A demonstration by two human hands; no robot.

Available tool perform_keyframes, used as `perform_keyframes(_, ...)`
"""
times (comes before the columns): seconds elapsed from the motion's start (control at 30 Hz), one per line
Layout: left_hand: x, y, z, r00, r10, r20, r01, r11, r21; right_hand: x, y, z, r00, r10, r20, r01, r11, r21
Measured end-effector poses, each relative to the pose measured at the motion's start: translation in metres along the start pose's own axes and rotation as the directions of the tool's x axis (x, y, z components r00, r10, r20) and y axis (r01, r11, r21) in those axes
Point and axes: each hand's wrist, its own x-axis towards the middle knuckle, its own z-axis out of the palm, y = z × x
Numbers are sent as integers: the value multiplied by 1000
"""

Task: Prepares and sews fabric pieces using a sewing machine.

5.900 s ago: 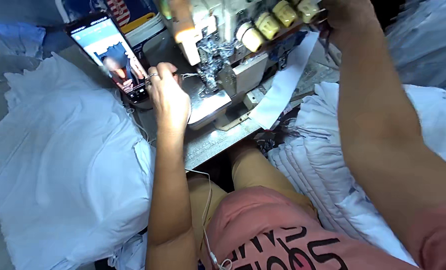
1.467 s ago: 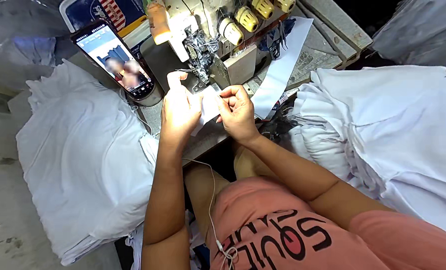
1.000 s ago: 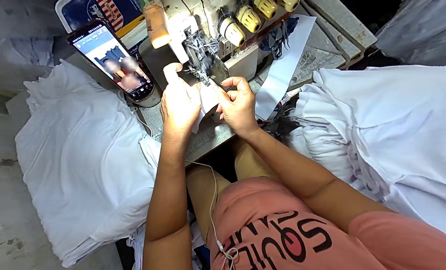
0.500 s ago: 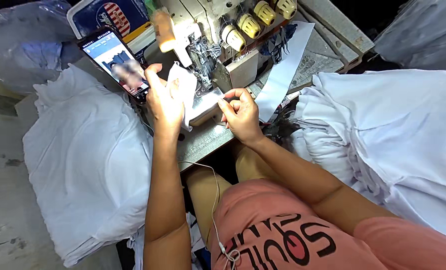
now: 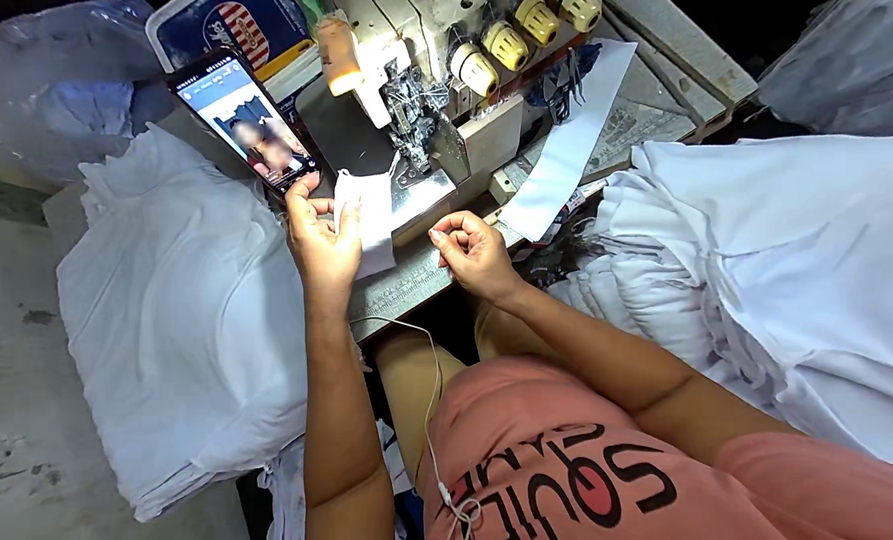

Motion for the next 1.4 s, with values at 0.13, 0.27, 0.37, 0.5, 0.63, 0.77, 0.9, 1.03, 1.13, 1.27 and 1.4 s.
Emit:
perform_keyframes(0.13,12,4,4,973,-212,92,209,977,35,-4,2,-1,993,1,114,10,995,-102)
perform_keyframes(0.27,24,-5,12,989,-142,30,144,987,-67,-5,25,0,990,-20,142,57,964,-259)
perform_keyframes(0.37,23,-6,12,999,-48,13,49,991,-127,-4,34,1,984,-91,151,134,943,-305)
perform_keyframes(0.5,16,-4,7,996,71,-55,-84,947,-311,-4,37,2,981,-134,137,171,935,-310)
perform_keyframes(0.63,3,10,1,999,7,-41,-26,871,-490,-6,43,4,972,-197,132,231,912,-340)
perform_keyframes(0.77,-13,19,-1,999,35,-3,-31,844,-535,-7,45,4,963,-235,132,267,901,-341)
perform_keyframes(0.9,-12,13,-2,1000,24,-13,-27,837,-547,-8,47,4,952,-277,127,305,890,-340)
perform_keyframes(1.03,1,2,3,997,-7,-75,-36,825,-565,-7,49,5,944,-303,129,329,879,-346)
perform_keyframes(1.13,-14,14,-3,1000,21,-8,-22,812,-584,-8,50,5,939,-319,129,344,870,-354)
perform_keyframes(1.27,-17,18,-3,999,37,11,-22,785,-619,-7,53,4,930,-345,127,367,862,-349)
perform_keyframes(1.4,-10,12,-2,1000,-22,8,22,815,-579,-8,53,6,931,-339,138,366,863,-348)
